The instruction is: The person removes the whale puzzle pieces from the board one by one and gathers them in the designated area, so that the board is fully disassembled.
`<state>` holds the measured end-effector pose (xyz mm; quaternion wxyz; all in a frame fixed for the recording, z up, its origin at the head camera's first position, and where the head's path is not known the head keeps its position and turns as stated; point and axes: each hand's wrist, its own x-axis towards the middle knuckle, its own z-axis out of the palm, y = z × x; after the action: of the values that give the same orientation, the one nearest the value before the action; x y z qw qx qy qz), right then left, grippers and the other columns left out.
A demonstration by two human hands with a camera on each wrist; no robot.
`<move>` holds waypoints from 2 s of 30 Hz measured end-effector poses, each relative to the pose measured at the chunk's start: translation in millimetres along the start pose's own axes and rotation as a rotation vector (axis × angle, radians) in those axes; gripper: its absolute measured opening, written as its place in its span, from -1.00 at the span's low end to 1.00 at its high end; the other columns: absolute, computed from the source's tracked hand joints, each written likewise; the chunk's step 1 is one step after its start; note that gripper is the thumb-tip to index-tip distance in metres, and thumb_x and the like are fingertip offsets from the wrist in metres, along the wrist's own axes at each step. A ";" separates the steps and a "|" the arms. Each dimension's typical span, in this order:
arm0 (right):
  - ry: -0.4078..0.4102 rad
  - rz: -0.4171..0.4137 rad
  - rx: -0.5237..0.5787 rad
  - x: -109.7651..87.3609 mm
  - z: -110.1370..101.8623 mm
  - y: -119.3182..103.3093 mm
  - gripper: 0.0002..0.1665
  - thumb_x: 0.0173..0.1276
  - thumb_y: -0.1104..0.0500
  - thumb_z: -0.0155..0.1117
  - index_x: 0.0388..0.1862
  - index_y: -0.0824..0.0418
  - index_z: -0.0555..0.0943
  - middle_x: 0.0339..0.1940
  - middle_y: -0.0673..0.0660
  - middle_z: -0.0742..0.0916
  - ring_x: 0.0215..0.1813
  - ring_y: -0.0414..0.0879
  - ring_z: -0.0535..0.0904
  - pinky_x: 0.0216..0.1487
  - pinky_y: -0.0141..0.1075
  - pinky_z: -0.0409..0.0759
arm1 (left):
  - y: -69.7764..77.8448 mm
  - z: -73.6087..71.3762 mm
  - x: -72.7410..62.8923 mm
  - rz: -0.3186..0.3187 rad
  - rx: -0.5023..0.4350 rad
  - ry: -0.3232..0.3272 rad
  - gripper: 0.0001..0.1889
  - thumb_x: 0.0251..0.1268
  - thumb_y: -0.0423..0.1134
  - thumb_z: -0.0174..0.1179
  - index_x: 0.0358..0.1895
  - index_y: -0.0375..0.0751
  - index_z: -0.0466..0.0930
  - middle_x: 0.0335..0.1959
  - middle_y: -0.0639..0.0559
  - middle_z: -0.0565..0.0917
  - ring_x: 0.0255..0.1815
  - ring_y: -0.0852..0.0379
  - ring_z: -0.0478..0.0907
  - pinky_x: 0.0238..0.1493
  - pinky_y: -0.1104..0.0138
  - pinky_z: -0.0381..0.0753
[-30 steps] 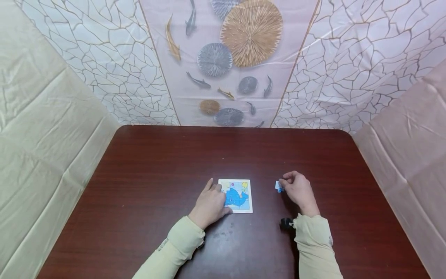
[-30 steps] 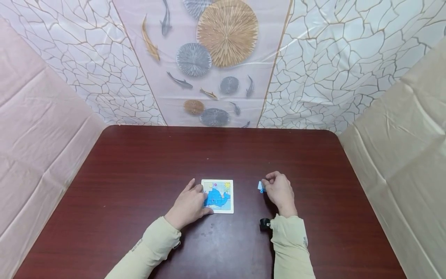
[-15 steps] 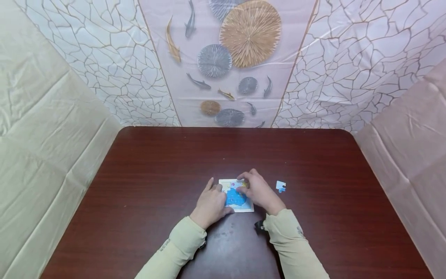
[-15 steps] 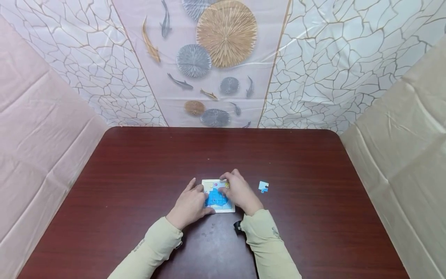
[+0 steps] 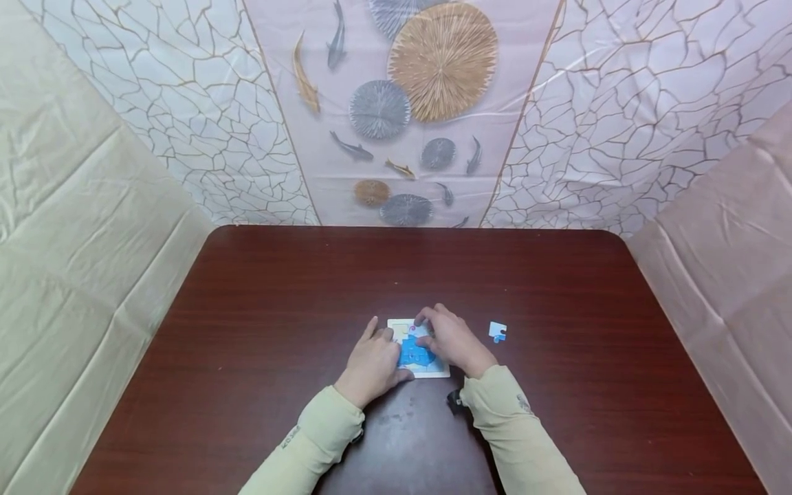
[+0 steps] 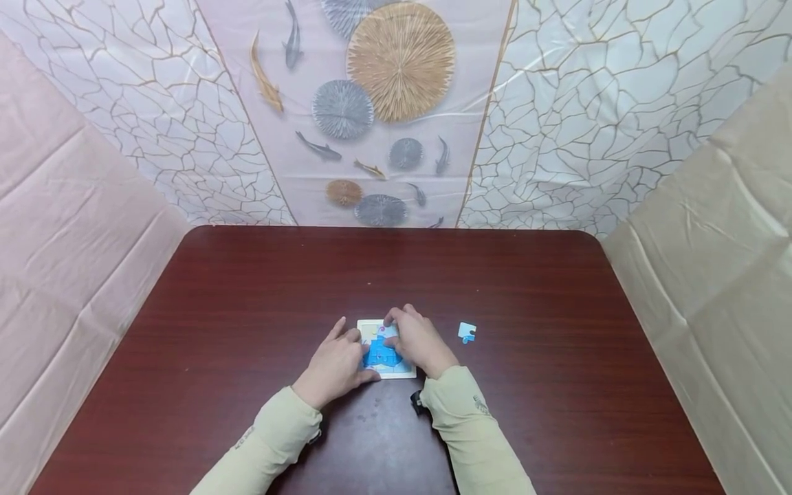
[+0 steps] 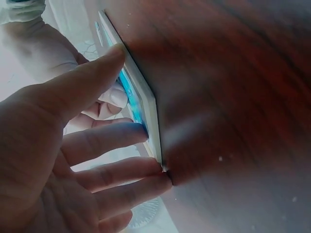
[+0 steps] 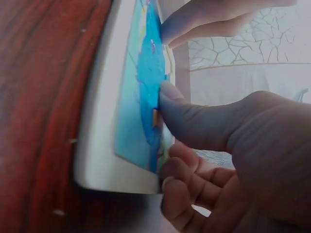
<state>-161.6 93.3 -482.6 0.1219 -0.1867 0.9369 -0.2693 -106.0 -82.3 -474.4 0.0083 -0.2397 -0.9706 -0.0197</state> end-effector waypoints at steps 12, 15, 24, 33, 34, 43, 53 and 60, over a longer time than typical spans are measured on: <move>-0.046 0.080 -0.072 9.4 -1.8 -6.7 -0.65 0.22 0.15 0.43 -0.05 0.07 0.54 -0.28 0.00 0.53 -0.28 -0.06 0.46 -0.17 -0.18 0.54 | -1.6 0.7 0.4 0.007 -0.006 0.004 -0.57 -0.01 0.22 0.40 -0.62 -0.06 0.59 -0.45 0.05 0.55 -0.11 0.06 0.58 0.47 -0.04 0.10; -0.043 0.083 -0.090 11.4 -0.7 -6.2 -0.64 0.21 0.13 0.45 -0.07 0.05 0.52 -0.29 0.00 0.52 -0.28 -0.06 0.45 -0.19 -0.18 0.52 | -2.2 1.1 0.0 0.008 0.001 0.004 -0.57 0.00 0.23 0.39 -0.60 -0.06 0.61 -0.42 0.04 0.56 -0.10 0.05 0.59 0.46 -0.05 0.11; -0.020 0.096 -0.082 11.5 0.6 -4.8 -0.64 0.19 0.11 0.47 -0.09 0.01 0.51 -0.26 0.00 0.51 -0.31 -0.05 0.45 -0.24 -0.18 0.50 | -3.9 1.6 0.2 -0.001 0.011 0.008 -0.55 -0.01 0.26 0.38 -0.54 -0.08 0.66 -0.25 -0.03 0.61 0.07 -0.01 0.52 0.47 -0.02 0.12; -0.002 0.110 -0.038 9.2 3.7 -3.5 -0.65 0.19 0.14 0.46 -0.11 0.00 0.51 -0.27 0.01 0.49 -0.35 -0.05 0.44 -0.31 -0.22 0.45 | -3.5 2.5 -0.2 -0.002 -0.002 0.017 -0.56 -0.04 0.24 0.41 -0.57 -0.09 0.64 -0.33 -0.01 0.60 0.02 0.01 0.54 0.47 0.00 0.14; -0.002 0.117 -0.034 8.9 3.9 -3.6 -0.65 0.19 0.14 0.46 -0.10 0.00 0.52 -0.26 0.01 0.49 -0.36 -0.05 0.44 -0.31 -0.23 0.45 | -3.4 2.5 -0.2 -0.002 -0.004 0.016 -0.56 -0.05 0.24 0.41 -0.56 -0.09 0.65 -0.33 -0.01 0.60 0.01 0.01 0.54 0.47 0.01 0.14; -0.002 0.125 -0.034 7.9 6.0 -4.5 -0.63 0.21 0.15 0.44 -0.02 0.00 0.56 -0.23 0.02 0.48 -0.37 -0.06 0.46 -0.30 -0.23 0.49 | -2.9 2.6 0.4 0.002 0.000 0.034 -0.55 -0.09 0.24 0.44 -0.52 -0.11 0.65 -0.34 -0.02 0.60 0.01 0.02 0.55 0.47 0.01 0.13; -0.005 0.123 -0.002 8.3 3.7 -2.9 -0.64 0.19 0.17 0.46 -0.07 0.00 0.54 -0.27 0.02 0.49 -0.33 -0.05 0.44 -0.29 -0.22 0.46 | -2.5 3.1 0.8 0.009 -0.003 0.046 -0.53 -0.10 0.24 0.45 -0.49 -0.12 0.66 -0.37 -0.01 0.59 -0.03 0.02 0.56 0.47 0.01 0.14; 0.007 0.129 0.013 8.7 5.1 -3.0 -0.65 0.20 0.18 0.45 -0.09 0.00 0.53 -0.29 0.02 0.49 -0.31 -0.06 0.41 -0.31 -0.24 0.42 | -2.7 2.4 0.9 0.004 -0.007 0.044 -0.53 -0.11 0.23 0.45 -0.49 -0.13 0.65 -0.39 -0.01 0.57 -0.05 0.02 0.56 0.47 0.02 0.15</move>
<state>-166.9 85.0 -486.3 0.1371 -0.1241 0.9456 -0.2677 -108.0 -84.1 -476.9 0.0288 -0.2413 -0.9696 -0.0284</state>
